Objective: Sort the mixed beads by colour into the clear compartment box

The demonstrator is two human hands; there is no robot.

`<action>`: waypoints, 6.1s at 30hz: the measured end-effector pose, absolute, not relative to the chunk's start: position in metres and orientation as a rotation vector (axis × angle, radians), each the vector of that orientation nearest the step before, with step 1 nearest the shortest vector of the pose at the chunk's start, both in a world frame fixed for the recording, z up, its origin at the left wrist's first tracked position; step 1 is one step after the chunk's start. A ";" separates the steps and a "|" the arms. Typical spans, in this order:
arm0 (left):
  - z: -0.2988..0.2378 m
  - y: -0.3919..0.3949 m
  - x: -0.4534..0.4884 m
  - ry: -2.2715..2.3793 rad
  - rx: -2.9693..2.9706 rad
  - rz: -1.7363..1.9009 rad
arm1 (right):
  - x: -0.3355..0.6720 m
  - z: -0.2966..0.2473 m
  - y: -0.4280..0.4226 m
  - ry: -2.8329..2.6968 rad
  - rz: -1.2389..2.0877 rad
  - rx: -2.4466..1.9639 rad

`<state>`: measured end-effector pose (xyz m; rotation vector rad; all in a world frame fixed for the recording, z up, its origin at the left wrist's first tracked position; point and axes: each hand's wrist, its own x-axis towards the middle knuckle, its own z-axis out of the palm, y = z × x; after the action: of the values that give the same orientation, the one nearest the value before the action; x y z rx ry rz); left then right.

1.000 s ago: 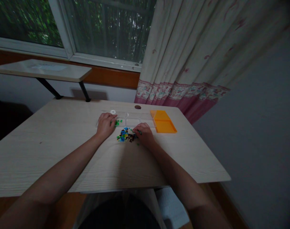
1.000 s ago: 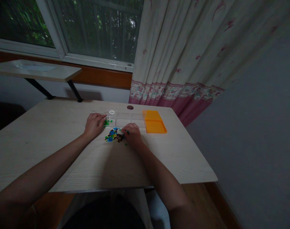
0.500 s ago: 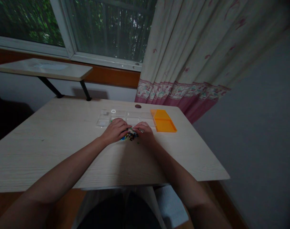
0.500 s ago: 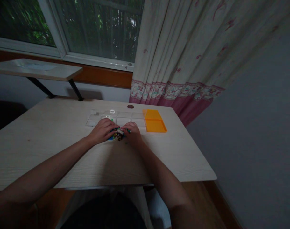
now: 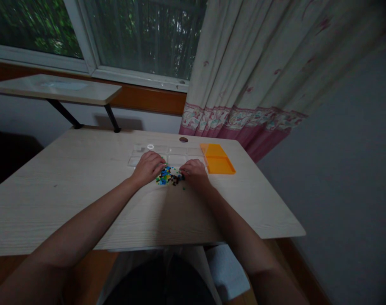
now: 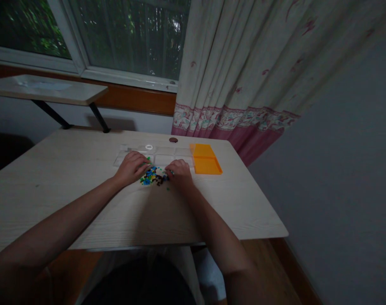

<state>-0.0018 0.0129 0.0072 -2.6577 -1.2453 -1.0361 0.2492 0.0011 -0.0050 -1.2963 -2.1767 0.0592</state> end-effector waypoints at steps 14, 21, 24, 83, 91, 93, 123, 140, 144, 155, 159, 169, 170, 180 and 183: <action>-0.002 0.023 -0.008 -1.423 -2.478 -1.174 | 0.240 0.000 -0.006 -2.370 -0.098 -1.410; -0.008 0.029 -0.015 -1.696 -2.213 -1.157 | 0.240 -0.003 -0.004 -2.288 -0.050 -1.362; -0.008 0.029 -0.015 -1.742 -2.189 -1.152 | 0.243 -0.008 0.000 -2.194 0.011 -1.324; -0.009 0.036 -0.017 -1.689 -2.213 -1.206 | 0.206 0.010 -0.027 -2.591 -0.097 -1.172; -0.006 0.033 -0.016 -1.663 -2.230 -1.225 | 0.208 0.011 -0.028 -2.566 -0.064 -1.187; -0.004 0.031 -0.015 -1.635 -2.253 -1.233 | 0.209 0.007 -0.025 -2.515 -0.014 -1.167; 0.014 0.008 0.006 -0.945 -2.798 -0.848 | 0.222 -0.013 -0.004 -1.948 0.563 -0.953; -0.003 0.033 -0.010 -1.535 -2.308 -1.068 | 0.209 0.001 -0.020 -2.481 0.081 -1.091; -0.005 0.032 -0.008 -1.581 -2.263 -1.071 | 0.207 0.006 -0.023 -2.531 0.033 -1.091; 0.000 0.028 -0.007 -1.640 -2.276 -1.069 | 0.204 0.007 -0.025 -2.549 -0.046 -1.085; 0.001 0.028 -0.006 -1.656 -2.269 -1.083 | 0.205 0.005 -0.023 -2.504 0.009 -1.100; -0.004 0.030 -0.008 -1.700 -2.249 -1.126 | 0.220 -0.004 -0.010 -2.165 0.099 -1.114; -0.004 0.031 -0.008 -1.695 -2.248 -1.135 | 0.221 -0.004 -0.009 -2.142 0.114 -1.105; 0.009 0.014 0.000 -1.161 -2.733 -1.007 | 0.221 -0.007 -0.005 -2.064 0.256 -1.084; 0.013 0.008 0.005 -0.999 -2.839 -0.902 | 0.220 -0.008 -0.005 -2.016 0.341 -1.048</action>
<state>0.0053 0.0080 0.0134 -2.8394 -0.9994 -0.9019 0.2203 -0.0053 -0.0080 -1.0484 -2.0164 0.3414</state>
